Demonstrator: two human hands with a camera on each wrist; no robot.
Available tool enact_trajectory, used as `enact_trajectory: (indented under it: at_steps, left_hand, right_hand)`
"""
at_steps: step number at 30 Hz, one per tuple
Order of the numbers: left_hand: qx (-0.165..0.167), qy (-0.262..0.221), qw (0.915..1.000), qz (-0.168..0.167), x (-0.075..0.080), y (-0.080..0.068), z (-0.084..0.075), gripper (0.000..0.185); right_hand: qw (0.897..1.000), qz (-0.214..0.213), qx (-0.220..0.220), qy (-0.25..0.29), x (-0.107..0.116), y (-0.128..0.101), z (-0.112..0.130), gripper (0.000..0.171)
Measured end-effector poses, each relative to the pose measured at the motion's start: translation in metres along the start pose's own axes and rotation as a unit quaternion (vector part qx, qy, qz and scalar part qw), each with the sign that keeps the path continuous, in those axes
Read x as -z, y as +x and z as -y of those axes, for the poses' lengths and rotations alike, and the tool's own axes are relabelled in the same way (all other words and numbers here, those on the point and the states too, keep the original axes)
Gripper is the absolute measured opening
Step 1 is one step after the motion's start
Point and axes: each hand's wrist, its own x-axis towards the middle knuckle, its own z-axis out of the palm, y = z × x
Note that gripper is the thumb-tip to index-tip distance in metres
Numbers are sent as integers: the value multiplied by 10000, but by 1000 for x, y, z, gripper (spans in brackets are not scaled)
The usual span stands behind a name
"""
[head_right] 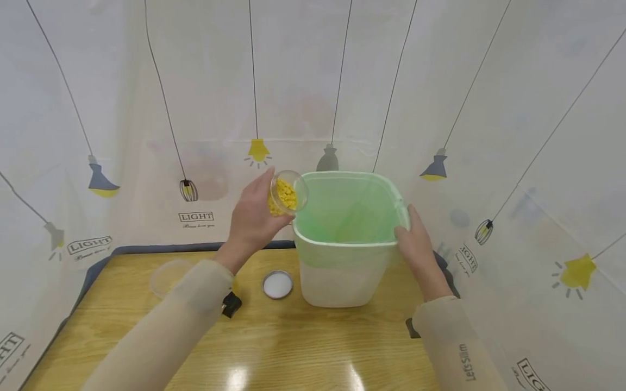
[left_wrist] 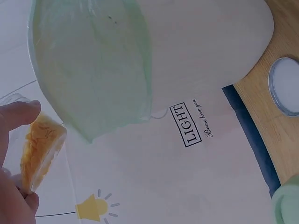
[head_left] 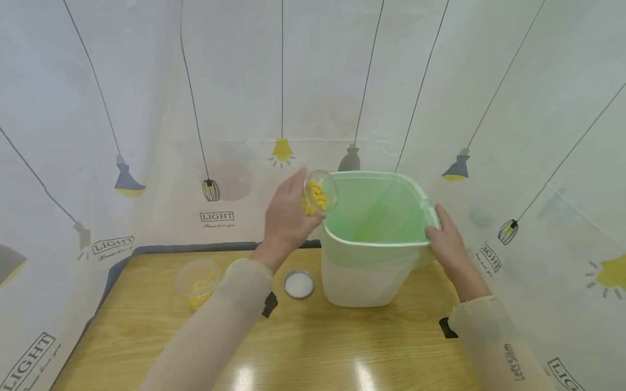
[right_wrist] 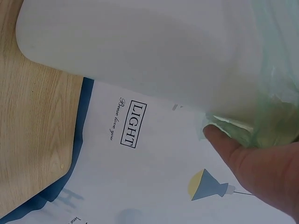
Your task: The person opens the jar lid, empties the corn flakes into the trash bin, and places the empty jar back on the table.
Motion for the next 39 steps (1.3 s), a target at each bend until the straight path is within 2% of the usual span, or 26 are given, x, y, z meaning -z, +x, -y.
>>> enact_trajectory:
  at_steps: [5,9,16,20,24,33,39]
  left_hand:
    - [-554,379,9975,-239,-3,1,-4,82]
    - [-836,506,9948,-304,-5,2,-5,76]
    - [-948,628,9932,-241,-3,3,-8,80]
    - [-936,657,9932,-216,-3,3,-10,80]
    - [-916,661,9934,-197,-2,3,-10,82]
    - [-1122,806,9900,-273,-3,1,-8,80]
    - [-1325,951,9859,-361,-4,3,-7,78]
  right_hand:
    - [9999,-95,-49,5,-1,-2,2,76]
    - [9999,-74,-117,-43,1,-3,4,76]
    - [9963,385,-399,-652,13,-9,12,71]
    - [9930,856,-621,-527,23,-14,17,80]
    - [9888,1196,-816,-355,26,-19,18,76]
    - [9865,1150,-1160,115,20,-16,11,64]
    - [9887,1070,-1009,293,16,-16,8,58]
